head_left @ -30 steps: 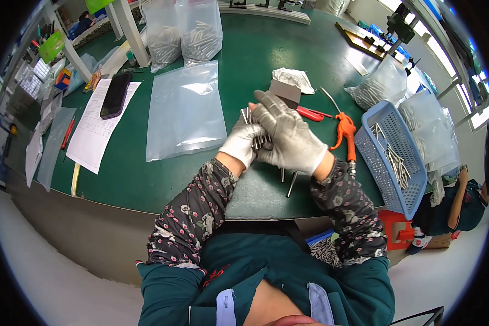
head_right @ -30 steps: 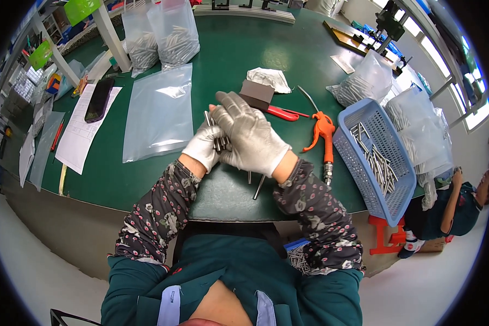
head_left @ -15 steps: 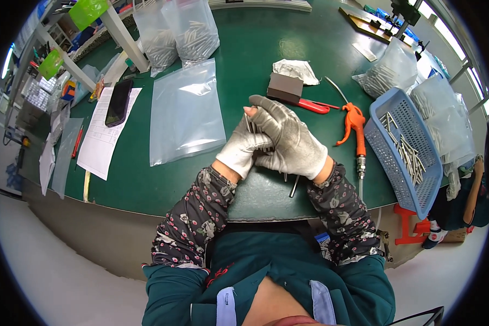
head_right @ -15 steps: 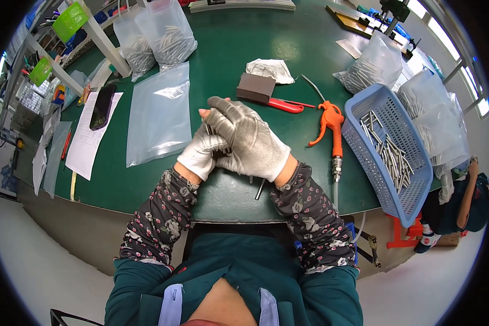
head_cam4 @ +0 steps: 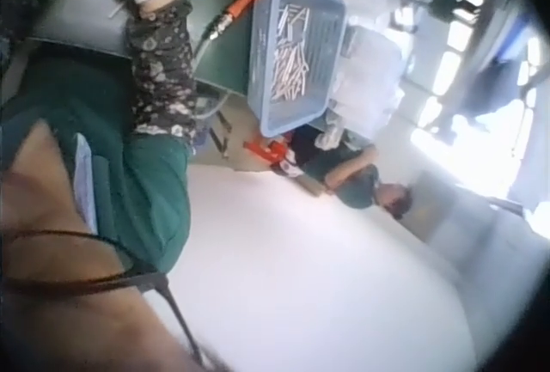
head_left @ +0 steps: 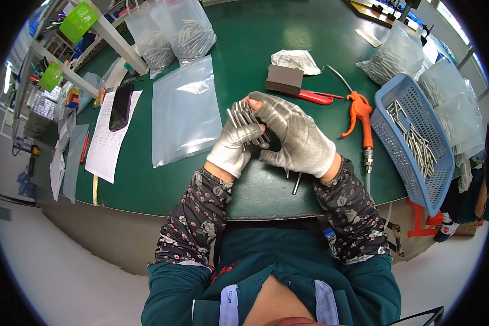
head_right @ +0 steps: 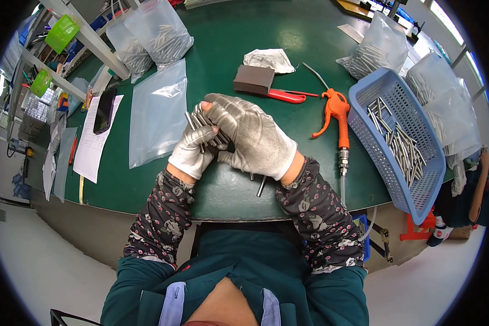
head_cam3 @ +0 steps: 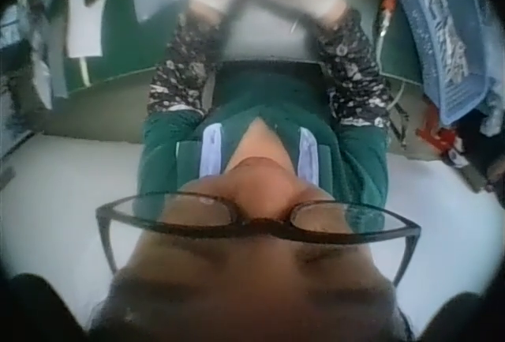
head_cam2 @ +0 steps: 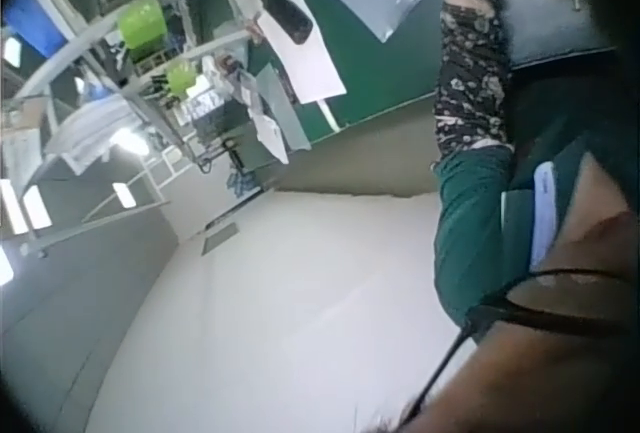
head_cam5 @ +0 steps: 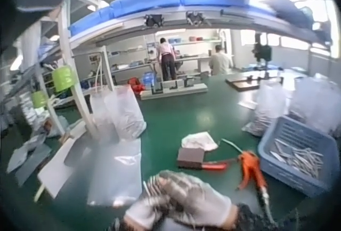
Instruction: Organizing, cleaning with air, and packaging small metal pins at a factory workbench.
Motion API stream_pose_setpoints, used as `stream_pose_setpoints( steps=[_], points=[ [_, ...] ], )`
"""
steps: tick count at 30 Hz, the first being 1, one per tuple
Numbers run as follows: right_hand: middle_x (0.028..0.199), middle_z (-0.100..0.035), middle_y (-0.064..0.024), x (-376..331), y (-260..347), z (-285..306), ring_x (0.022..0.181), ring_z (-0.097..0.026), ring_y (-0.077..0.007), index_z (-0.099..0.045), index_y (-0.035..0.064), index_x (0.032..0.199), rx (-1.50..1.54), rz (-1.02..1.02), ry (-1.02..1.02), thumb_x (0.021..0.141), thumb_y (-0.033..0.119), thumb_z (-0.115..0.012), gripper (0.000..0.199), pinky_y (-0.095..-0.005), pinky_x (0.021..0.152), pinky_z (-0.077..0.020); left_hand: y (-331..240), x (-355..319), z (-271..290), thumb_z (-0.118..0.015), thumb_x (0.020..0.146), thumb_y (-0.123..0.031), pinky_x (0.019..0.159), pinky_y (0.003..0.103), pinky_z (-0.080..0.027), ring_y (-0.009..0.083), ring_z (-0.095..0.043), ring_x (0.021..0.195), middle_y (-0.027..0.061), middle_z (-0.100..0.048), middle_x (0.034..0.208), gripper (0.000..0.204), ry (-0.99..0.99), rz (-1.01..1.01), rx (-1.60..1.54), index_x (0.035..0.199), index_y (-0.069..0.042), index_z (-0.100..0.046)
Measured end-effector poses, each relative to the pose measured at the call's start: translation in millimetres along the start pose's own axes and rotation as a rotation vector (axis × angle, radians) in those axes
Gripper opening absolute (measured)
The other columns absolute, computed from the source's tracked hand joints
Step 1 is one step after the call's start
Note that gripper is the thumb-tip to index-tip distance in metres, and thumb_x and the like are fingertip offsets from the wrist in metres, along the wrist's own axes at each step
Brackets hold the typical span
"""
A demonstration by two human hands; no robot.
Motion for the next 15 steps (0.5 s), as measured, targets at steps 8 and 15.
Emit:
stream_pose_setpoints(
  steps=[8,15],
  points=[
    [0.122,-0.046,-0.0182,-0.5,-4.4,-8.7,0.108,-0.047,-0.0376,-0.034,0.0104,0.131,-0.046,0.096,-0.043,0.057,0.016,-0.074,0.084,-0.0417,0.093,-0.0379,6.4,-2.2,-6.3,-0.066,0.069,0.0,0.082,0.03,-0.049,0.0178,-0.057,0.094,0.0051,-0.056,0.103,0.051,0.069,0.057,-0.04,0.115,-0.007,-0.045],
    [0.11,-0.053,-0.0142,1.0,0.5,-8.9,0.104,-0.051,-0.0298,-0.045,0.0042,0.119,-0.043,-0.008,-0.007,0.063,0.024,-0.07,0.065,-0.0377,0.088,-0.0409,11.6,-1.0,-11.7,-0.063,0.074,-0.003,0.08,0.03,-0.051,0.0176,-0.058,0.092,0.0056,-0.056,0.102,0.045,-0.032,0.134,-0.071,0.115,-0.006,-0.043]
  ],
)
Point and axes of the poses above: each hand's wrist, its own x-axis towards the middle knuckle, its own z-axis out of the back of the hand, y = z × x, the point moved 2 cm from there along x, towards the middle knuckle
